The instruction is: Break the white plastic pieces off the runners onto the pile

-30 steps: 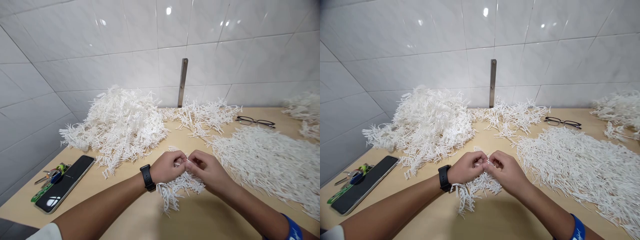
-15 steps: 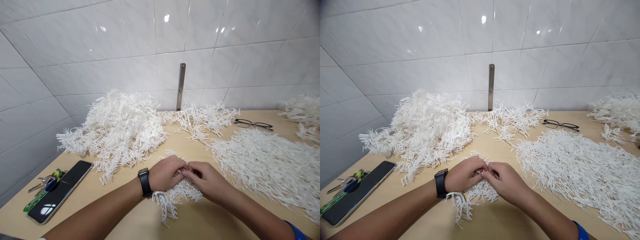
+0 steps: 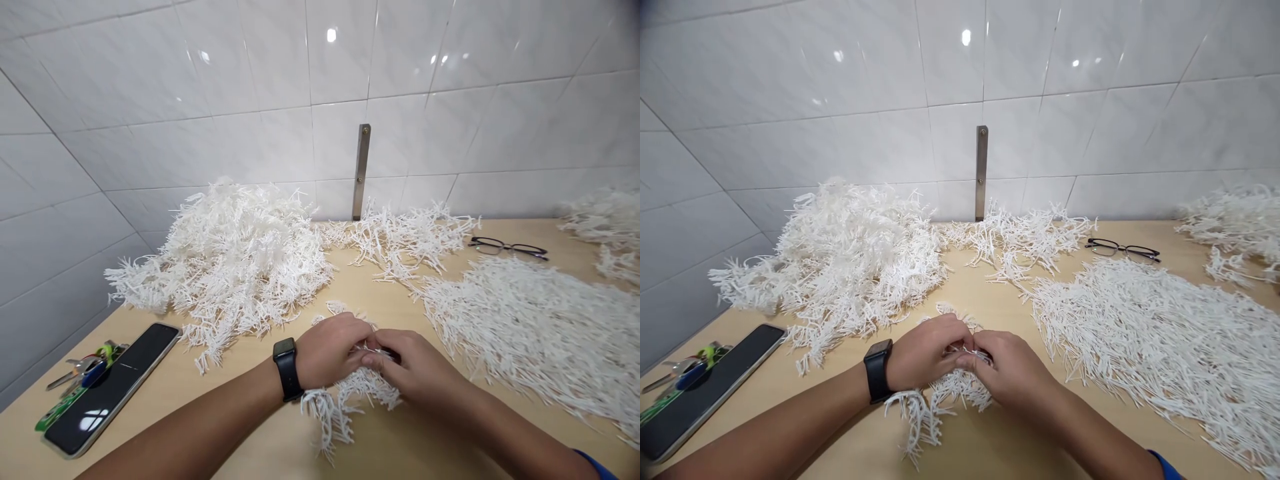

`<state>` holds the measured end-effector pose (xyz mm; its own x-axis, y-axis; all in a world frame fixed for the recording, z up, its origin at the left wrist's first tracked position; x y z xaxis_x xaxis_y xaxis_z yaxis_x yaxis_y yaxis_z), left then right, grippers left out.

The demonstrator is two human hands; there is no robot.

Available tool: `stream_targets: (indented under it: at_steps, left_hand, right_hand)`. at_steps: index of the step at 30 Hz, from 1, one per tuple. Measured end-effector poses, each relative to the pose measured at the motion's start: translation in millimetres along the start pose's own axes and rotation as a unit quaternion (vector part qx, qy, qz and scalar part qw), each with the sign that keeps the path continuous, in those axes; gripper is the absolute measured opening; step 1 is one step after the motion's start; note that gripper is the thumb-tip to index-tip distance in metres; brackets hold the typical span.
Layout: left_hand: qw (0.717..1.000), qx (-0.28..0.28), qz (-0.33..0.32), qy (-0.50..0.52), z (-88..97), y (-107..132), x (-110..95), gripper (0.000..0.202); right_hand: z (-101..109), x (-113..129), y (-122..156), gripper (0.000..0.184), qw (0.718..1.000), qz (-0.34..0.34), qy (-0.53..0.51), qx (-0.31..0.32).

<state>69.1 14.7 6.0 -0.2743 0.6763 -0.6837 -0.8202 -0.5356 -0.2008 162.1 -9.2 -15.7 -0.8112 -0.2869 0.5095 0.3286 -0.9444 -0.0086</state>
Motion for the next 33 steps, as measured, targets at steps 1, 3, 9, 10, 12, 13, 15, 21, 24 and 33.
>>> stream_targets:
  at_steps: [1, 3, 9, 10, 12, 13, 15, 21, 24, 33]
  left_hand:
    - [1.0, 0.0, 0.001, 0.001, 0.8, 0.1, 0.8, 0.01]
    - [1.0, 0.01, -0.002, 0.006, 2.1, 0.1, 1.0, 0.013]
    - [0.995, 0.075, -0.055, 0.045, 1.5, 0.1, -8.4, 0.02]
    - [0.993, 0.081, -0.064, 0.057, 1.6, 0.1, -10.1, 0.022]
    - [0.988, 0.093, -0.082, 0.092, 2.0, 0.3, -12.3, 0.026]
    - [0.985, 0.099, -0.087, 0.114, 2.3, 0.4, -12.6, 0.028]
    - [0.977, 0.111, -0.09, 0.158, 3.0, 0.5, -10.9, 0.034]
    - [0.97, -0.001, 0.029, 0.242, 18.9, -1.8, 18.8, 0.036]
    - [0.953, -0.082, 0.085, 0.279, 26.6, 0.2, 33.1, 0.035]
    - [0.915, -0.104, 0.097, 0.377, 21.7, -1.1, 42.9, 0.027]
  right_hand:
    - [0.1, 0.9, -0.1, 0.035, 1.0, 0.019, -0.016, 0.005]
    - [0.9, 1.9, -0.2, 0.039, 0.998, 0.048, -0.042, 0.017]
    - [-0.9, 1.8, -1.8, 0.042, 0.989, 0.081, -0.108, 0.053]
    - [-2.9, 2.3, -1.5, 0.042, 0.986, 0.088, -0.125, 0.067]
    - [-6.9, 2.9, 0.0, 0.044, 0.978, 0.098, -0.157, 0.098]
    - [-7.8, 2.8, 1.0, 0.044, 0.974, 0.102, -0.17, 0.108]
    - [-7.1, 2.4, 3.0, 0.044, 0.969, 0.105, -0.193, 0.117]
    - [33.8, -12.4, 1.3, 0.04, 0.991, 0.035, -0.095, -0.084]
    - [63.3, -28.9, 5.9, 0.029, 0.973, -0.055, 0.024, -0.223]
    - [87.4, -38.9, 15.9, 0.025, 0.902, -0.083, 0.2, -0.373]
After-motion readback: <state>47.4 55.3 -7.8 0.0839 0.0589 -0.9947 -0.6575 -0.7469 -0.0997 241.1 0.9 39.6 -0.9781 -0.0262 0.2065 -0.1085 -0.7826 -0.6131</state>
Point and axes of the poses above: each hand's wrist, its own y-axis away from the middle knuckle, its own z-axis out of the back of the hand, x = y × z, the point moved 8 cm from there along -y, towards the middle knuckle, and after that the axes turned 12 degrees about y, right-handed, at the moved point
